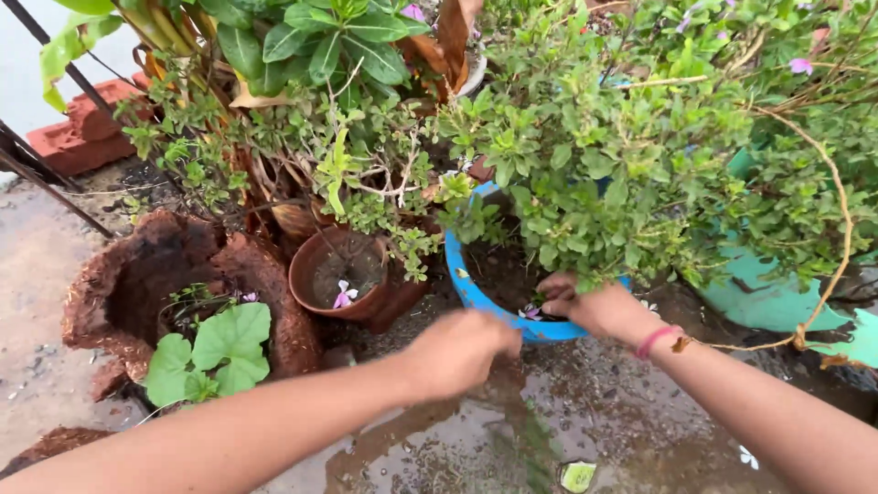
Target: Tending to and cleaning various potted plants on a balcony.
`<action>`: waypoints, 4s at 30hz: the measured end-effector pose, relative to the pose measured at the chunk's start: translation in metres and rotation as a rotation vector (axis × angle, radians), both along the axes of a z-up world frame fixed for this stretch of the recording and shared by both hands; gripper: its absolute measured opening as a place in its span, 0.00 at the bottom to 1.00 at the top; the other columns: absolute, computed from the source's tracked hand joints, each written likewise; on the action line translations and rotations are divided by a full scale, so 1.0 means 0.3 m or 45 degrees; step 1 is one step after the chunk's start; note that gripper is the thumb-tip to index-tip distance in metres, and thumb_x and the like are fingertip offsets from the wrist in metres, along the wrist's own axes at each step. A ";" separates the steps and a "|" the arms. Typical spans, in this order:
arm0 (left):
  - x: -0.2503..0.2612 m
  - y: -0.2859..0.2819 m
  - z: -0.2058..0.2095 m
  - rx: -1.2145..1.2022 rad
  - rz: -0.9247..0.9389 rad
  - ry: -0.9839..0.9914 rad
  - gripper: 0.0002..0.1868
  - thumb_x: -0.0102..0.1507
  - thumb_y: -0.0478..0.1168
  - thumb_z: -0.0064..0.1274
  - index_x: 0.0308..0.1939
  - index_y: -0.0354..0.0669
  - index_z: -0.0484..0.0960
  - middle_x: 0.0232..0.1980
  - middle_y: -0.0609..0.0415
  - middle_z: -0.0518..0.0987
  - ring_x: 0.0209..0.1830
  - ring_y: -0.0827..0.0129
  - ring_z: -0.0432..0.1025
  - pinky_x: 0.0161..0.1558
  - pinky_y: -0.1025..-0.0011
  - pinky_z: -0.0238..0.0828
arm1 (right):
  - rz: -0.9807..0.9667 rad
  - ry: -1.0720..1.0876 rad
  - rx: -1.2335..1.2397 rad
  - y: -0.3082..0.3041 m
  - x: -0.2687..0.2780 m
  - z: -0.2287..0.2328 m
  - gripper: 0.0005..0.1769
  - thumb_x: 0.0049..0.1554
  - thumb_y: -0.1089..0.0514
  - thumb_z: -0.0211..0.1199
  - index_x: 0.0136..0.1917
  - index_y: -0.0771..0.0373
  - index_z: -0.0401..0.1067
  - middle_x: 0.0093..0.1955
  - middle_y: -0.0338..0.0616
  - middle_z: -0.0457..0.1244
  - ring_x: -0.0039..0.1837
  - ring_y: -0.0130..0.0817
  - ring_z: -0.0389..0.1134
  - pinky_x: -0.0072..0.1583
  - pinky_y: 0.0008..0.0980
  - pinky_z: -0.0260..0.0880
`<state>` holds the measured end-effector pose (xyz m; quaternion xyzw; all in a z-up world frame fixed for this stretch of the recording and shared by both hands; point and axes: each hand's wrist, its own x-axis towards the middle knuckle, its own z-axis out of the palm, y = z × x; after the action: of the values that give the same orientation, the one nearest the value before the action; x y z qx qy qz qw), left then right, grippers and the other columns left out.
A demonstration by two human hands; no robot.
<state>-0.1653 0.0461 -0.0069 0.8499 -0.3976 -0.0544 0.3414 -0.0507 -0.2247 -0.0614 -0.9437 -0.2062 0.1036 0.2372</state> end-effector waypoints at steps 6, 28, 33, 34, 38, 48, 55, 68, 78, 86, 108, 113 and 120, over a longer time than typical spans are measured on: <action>0.178 -0.009 0.012 -0.222 0.123 -0.272 0.16 0.57 0.25 0.45 0.47 0.32 0.82 0.50 0.39 0.82 0.55 0.44 0.75 0.57 0.54 0.73 | -0.024 0.177 -0.037 0.030 0.033 -0.043 0.14 0.55 0.51 0.63 0.52 0.57 0.80 0.47 0.45 0.75 0.49 0.39 0.77 0.55 0.36 0.74; 0.296 -0.104 -0.064 0.184 0.334 0.064 0.23 0.57 0.31 0.51 0.56 0.45 0.83 0.51 0.40 0.82 0.52 0.43 0.76 0.53 0.52 0.73 | 0.479 0.197 -0.428 0.036 0.089 0.027 0.24 0.62 0.39 0.49 0.50 0.61 0.73 0.45 0.54 0.69 0.48 0.48 0.71 0.54 0.43 0.69; 0.311 -0.143 -0.111 0.199 0.395 0.149 0.17 0.60 0.36 0.55 0.52 0.49 0.85 0.46 0.40 0.83 0.48 0.43 0.77 0.53 0.51 0.74 | 0.417 0.241 -0.344 0.021 0.099 -0.018 0.26 0.62 0.39 0.51 0.50 0.63 0.73 0.48 0.54 0.69 0.50 0.47 0.71 0.55 0.42 0.69; 0.312 -0.146 -0.109 0.195 0.416 0.145 0.19 0.57 0.37 0.56 0.53 0.49 0.85 0.45 0.40 0.84 0.48 0.44 0.78 0.53 0.51 0.74 | 0.387 0.294 -0.326 0.024 0.095 -0.011 0.25 0.62 0.39 0.51 0.50 0.63 0.73 0.47 0.53 0.69 0.50 0.46 0.71 0.55 0.42 0.69; 0.314 -0.151 -0.101 0.219 0.457 0.171 0.21 0.54 0.36 0.57 0.52 0.52 0.87 0.45 0.41 0.85 0.48 0.47 0.78 0.55 0.54 0.74 | 0.357 0.354 -0.227 0.005 0.086 -0.015 0.25 0.61 0.39 0.51 0.56 0.60 0.73 0.49 0.51 0.70 0.51 0.43 0.72 0.57 0.41 0.69; 0.312 -0.156 -0.080 0.154 0.503 0.205 0.14 0.57 0.38 0.58 0.47 0.49 0.86 0.50 0.46 0.81 0.51 0.48 0.76 0.52 0.53 0.73 | 0.484 -0.255 0.336 -0.028 0.057 -0.029 0.22 0.63 0.45 0.60 0.58 0.66 0.73 0.53 0.48 0.69 0.54 0.38 0.68 0.55 0.41 0.67; 0.310 -0.145 -0.111 0.069 0.532 0.049 0.10 0.56 0.31 0.57 0.41 0.43 0.86 0.50 0.49 0.81 0.52 0.50 0.76 0.51 0.55 0.73 | 0.199 0.104 0.133 0.046 -0.010 0.153 0.17 0.55 0.44 0.69 0.45 0.61 0.79 0.38 0.39 0.72 0.40 0.29 0.70 0.45 0.33 0.71; 0.268 -0.143 -0.086 -0.121 0.624 0.028 0.08 0.54 0.28 0.57 0.37 0.36 0.83 0.48 0.49 0.81 0.49 0.47 0.76 0.49 0.56 0.72 | -0.080 0.111 -0.056 0.077 0.020 -0.031 0.19 0.52 0.46 0.67 0.52 0.57 0.78 0.47 0.44 0.74 0.48 0.40 0.75 0.54 0.41 0.73; 0.311 -0.108 -0.152 -0.216 0.493 -0.042 0.15 0.54 0.26 0.53 0.44 0.34 0.84 0.49 0.38 0.80 0.50 0.42 0.75 0.52 0.53 0.71 | -0.084 -0.036 0.075 0.072 -0.027 -0.001 0.13 0.50 0.48 0.68 0.45 0.56 0.80 0.38 0.38 0.72 0.40 0.32 0.74 0.47 0.37 0.72; 0.292 -0.105 -0.084 -0.299 0.446 0.250 0.13 0.58 0.32 0.58 0.46 0.35 0.84 0.39 0.41 0.84 0.40 0.52 0.82 0.45 0.61 0.77 | -0.178 0.143 0.512 0.046 -0.072 0.131 0.07 0.54 0.62 0.71 0.40 0.69 0.78 0.34 0.43 0.72 0.35 0.29 0.71 0.41 0.30 0.73; -0.106 -0.037 0.095 -0.901 0.174 1.010 0.06 0.66 0.27 0.55 0.44 0.38 0.85 0.41 0.55 0.85 0.40 0.79 0.77 0.44 0.76 0.75 | -0.438 0.850 1.246 0.036 -0.514 0.339 0.21 0.51 0.73 0.65 0.58 0.70 0.73 0.49 0.50 0.73 0.45 0.31 0.72 0.45 0.34 0.74; -0.129 -0.052 0.156 -0.907 0.285 0.944 0.07 0.64 0.28 0.56 0.44 0.34 0.87 0.39 0.53 0.86 0.37 0.78 0.79 0.42 0.76 0.80 | -0.409 0.852 1.307 0.041 -0.524 0.355 0.16 0.51 0.73 0.65 0.54 0.72 0.75 0.47 0.50 0.72 0.45 0.34 0.74 0.44 0.35 0.75; -0.137 -0.061 0.185 -0.806 0.361 0.796 0.08 0.63 0.29 0.59 0.44 0.35 0.89 0.37 0.54 0.87 0.35 0.80 0.79 0.40 0.77 0.80 | -0.393 0.815 1.299 0.039 -0.520 0.362 0.16 0.50 0.75 0.65 0.53 0.72 0.74 0.49 0.48 0.71 0.48 0.34 0.74 0.46 0.35 0.75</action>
<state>-0.2064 0.0278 0.0488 0.6927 -0.1525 -0.1368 0.6915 -0.2066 -0.2131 0.0473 -0.6526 -0.0095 0.2344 0.7205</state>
